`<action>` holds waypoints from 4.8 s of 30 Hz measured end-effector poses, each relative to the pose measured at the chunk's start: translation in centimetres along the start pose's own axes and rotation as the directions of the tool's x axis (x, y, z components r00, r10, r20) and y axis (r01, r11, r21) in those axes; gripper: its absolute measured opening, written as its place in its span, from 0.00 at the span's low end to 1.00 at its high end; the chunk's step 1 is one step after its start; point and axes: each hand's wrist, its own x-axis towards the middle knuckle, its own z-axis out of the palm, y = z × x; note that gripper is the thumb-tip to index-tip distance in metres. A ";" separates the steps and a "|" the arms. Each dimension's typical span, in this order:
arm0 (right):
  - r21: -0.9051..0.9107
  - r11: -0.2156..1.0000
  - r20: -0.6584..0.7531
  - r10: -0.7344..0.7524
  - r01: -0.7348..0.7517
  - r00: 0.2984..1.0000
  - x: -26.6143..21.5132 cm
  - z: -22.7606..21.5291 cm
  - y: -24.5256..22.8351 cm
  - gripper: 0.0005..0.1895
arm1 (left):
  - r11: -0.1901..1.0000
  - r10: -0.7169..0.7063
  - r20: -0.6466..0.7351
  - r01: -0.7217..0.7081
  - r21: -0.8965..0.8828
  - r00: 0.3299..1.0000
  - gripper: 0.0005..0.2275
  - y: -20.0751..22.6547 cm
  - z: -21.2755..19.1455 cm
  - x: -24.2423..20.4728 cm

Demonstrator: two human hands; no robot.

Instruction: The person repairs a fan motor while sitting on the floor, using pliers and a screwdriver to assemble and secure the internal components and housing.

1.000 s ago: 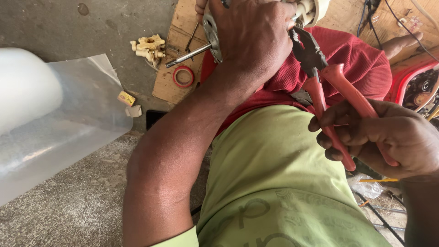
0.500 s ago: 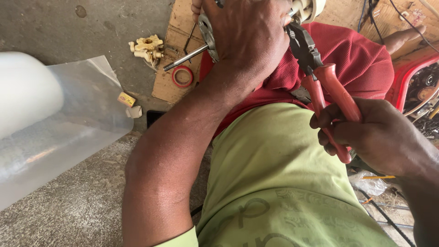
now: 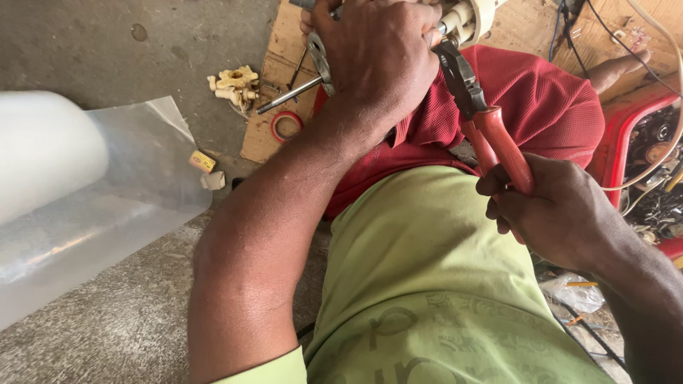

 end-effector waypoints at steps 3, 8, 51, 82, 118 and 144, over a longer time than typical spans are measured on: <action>0.005 0.999 -0.013 -0.050 0.050 0.999 0.1 0.1 0.4 0.07 | 1.000 0.023 -0.029 -0.023 -0.006 0.999 0.03 0.2 -0.3 -0.1; -0.068 0.992 -0.029 -0.106 0.104 0.994 0.3 0.3 0.9 0.08 | 0.999 -0.039 0.078 0.040 -0.004 0.996 0.01 0.4 -0.7 0.2; 0.321 0.906 0.003 -0.292 0.276 0.956 1.6 1.2 3.8 0.19 | 0.995 -0.085 0.172 0.076 0.058 0.981 0.08 0.1 0.4 0.4; 0.395 0.905 0.070 -0.199 0.156 0.977 1.3 2.5 1.9 0.11 | 0.996 -0.089 0.164 0.087 0.017 0.982 0.05 0.0 -0.5 0.2; -0.073 0.879 -0.332 -0.467 0.471 0.820 14.8 -9.0 15.3 0.33 | 0.975 -0.150 0.433 0.059 0.216 0.889 0.47 -3.7 -4.1 2.3; 0.019 0.311 -0.486 -0.827 0.950 0.281 23.9 -2.2 -1.1 0.30 | 0.713 -0.550 -0.003 0.468 -0.522 0.835 0.34 -4.0 -4.8 -2.9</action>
